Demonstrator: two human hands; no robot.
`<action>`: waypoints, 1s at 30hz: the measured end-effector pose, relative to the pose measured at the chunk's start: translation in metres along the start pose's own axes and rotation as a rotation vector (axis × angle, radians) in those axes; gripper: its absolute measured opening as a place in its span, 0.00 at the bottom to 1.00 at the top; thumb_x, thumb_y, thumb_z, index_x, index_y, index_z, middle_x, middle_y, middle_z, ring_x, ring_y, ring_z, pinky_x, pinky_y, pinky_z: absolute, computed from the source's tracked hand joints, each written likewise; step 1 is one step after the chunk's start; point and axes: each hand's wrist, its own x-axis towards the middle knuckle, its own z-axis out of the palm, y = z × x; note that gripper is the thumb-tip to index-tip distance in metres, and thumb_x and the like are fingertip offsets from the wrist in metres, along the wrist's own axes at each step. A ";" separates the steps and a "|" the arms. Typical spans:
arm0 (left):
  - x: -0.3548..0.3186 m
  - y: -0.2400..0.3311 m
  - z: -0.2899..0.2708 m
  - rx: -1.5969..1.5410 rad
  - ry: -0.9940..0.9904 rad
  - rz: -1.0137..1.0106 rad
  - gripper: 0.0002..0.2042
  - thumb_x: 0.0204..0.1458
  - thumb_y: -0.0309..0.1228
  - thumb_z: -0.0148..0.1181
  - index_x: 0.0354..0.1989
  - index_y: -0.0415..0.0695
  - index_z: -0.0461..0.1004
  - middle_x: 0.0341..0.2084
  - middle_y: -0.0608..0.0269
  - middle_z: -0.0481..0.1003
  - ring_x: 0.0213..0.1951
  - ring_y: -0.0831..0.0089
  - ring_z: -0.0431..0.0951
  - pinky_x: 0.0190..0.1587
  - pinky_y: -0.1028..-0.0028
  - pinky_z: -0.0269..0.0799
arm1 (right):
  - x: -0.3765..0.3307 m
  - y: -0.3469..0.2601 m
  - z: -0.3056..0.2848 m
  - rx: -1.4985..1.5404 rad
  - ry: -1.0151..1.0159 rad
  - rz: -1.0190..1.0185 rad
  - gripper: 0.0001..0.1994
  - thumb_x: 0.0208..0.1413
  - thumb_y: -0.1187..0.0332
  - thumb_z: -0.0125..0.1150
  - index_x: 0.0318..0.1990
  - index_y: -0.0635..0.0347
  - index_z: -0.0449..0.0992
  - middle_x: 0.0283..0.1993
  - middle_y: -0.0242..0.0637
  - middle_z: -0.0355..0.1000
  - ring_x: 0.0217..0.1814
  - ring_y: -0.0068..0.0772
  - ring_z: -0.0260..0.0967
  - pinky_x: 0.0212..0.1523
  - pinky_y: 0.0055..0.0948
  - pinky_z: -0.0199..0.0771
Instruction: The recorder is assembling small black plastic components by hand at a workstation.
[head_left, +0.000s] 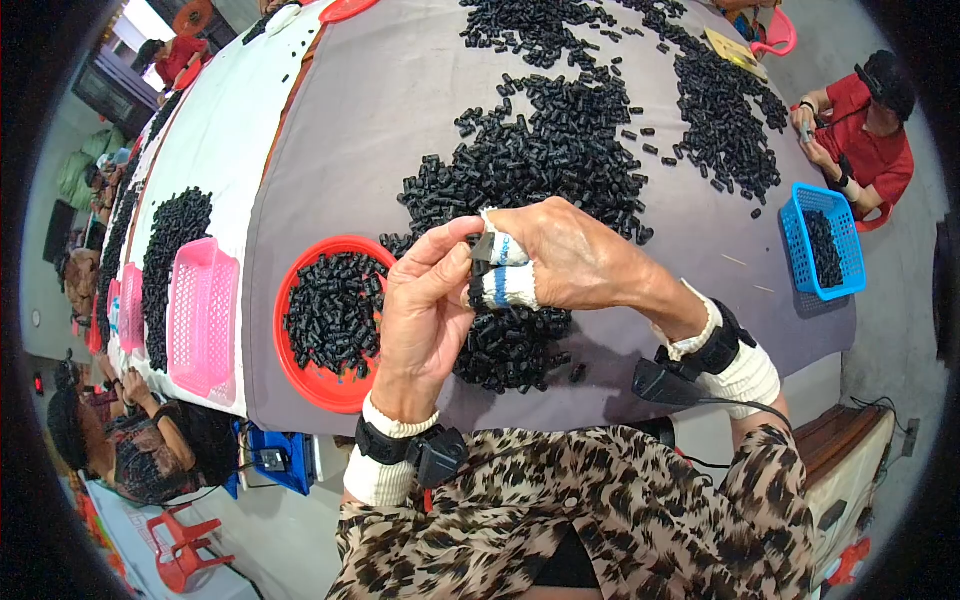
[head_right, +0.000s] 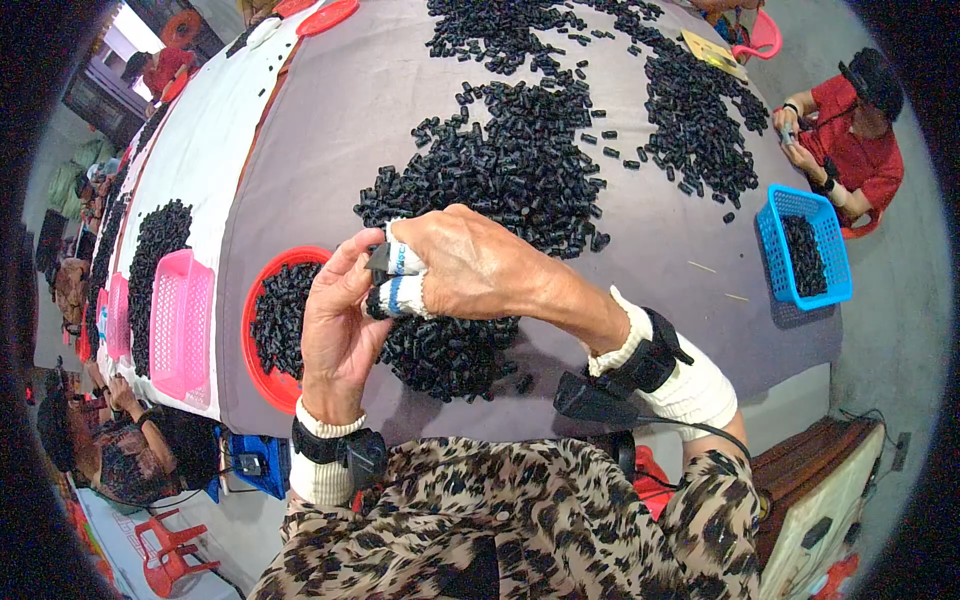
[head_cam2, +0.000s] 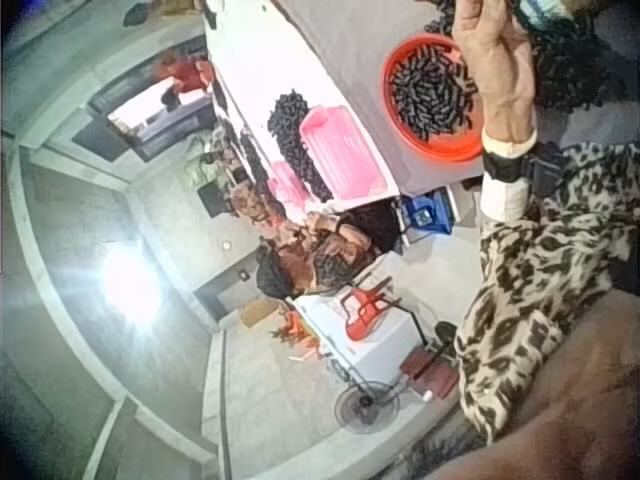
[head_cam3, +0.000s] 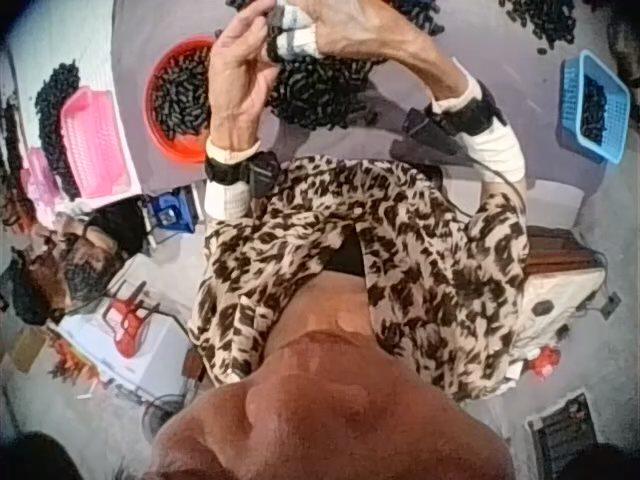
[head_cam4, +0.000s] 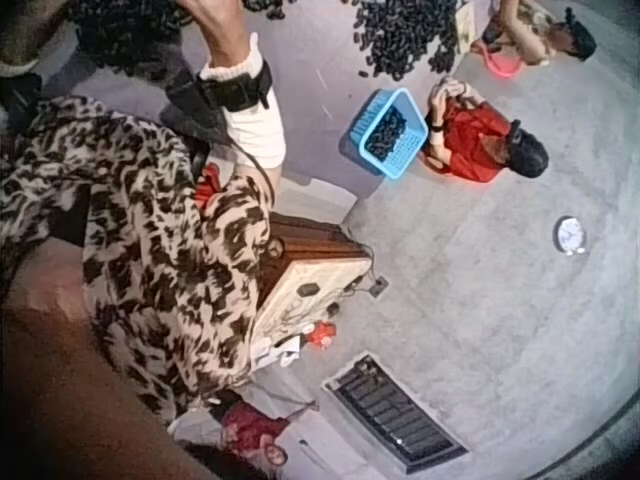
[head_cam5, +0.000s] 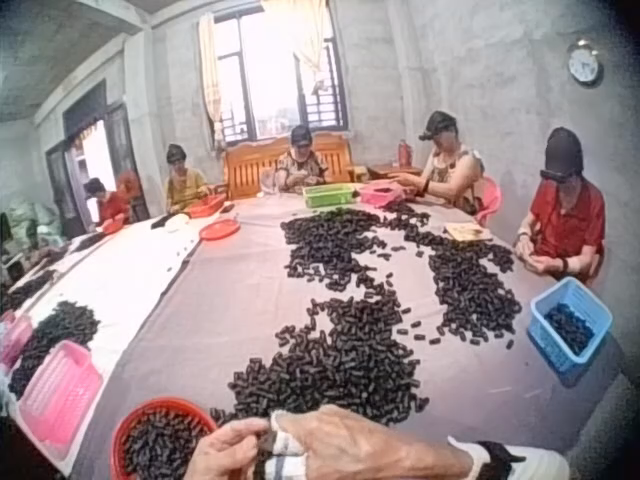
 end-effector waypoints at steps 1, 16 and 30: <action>0.000 0.000 -0.001 0.005 0.006 -0.002 0.12 0.52 0.23 0.52 0.46 0.35 0.68 0.37 0.56 0.74 0.38 0.71 0.76 0.42 0.73 0.74 | 0.000 0.005 0.002 -0.025 0.010 -0.028 0.14 0.42 0.63 0.60 0.26 0.67 0.67 0.21 0.48 0.68 0.25 0.50 0.68 0.27 0.38 0.65; -0.001 -0.001 -0.003 -0.056 -0.012 0.005 0.12 0.52 0.23 0.52 0.46 0.34 0.68 0.38 0.56 0.74 0.39 0.71 0.76 0.44 0.71 0.74 | 0.001 0.001 0.000 -0.066 -0.039 0.048 0.17 0.40 0.62 0.65 0.31 0.65 0.68 0.24 0.42 0.70 0.25 0.40 0.69 0.27 0.34 0.66; 0.001 -0.004 0.000 -0.043 0.026 0.041 0.13 0.52 0.23 0.52 0.46 0.34 0.68 0.38 0.56 0.74 0.39 0.71 0.76 0.44 0.72 0.73 | -0.001 0.008 0.004 -0.108 0.042 -0.089 0.15 0.42 0.63 0.64 0.29 0.65 0.68 0.22 0.40 0.69 0.22 0.37 0.67 0.25 0.31 0.65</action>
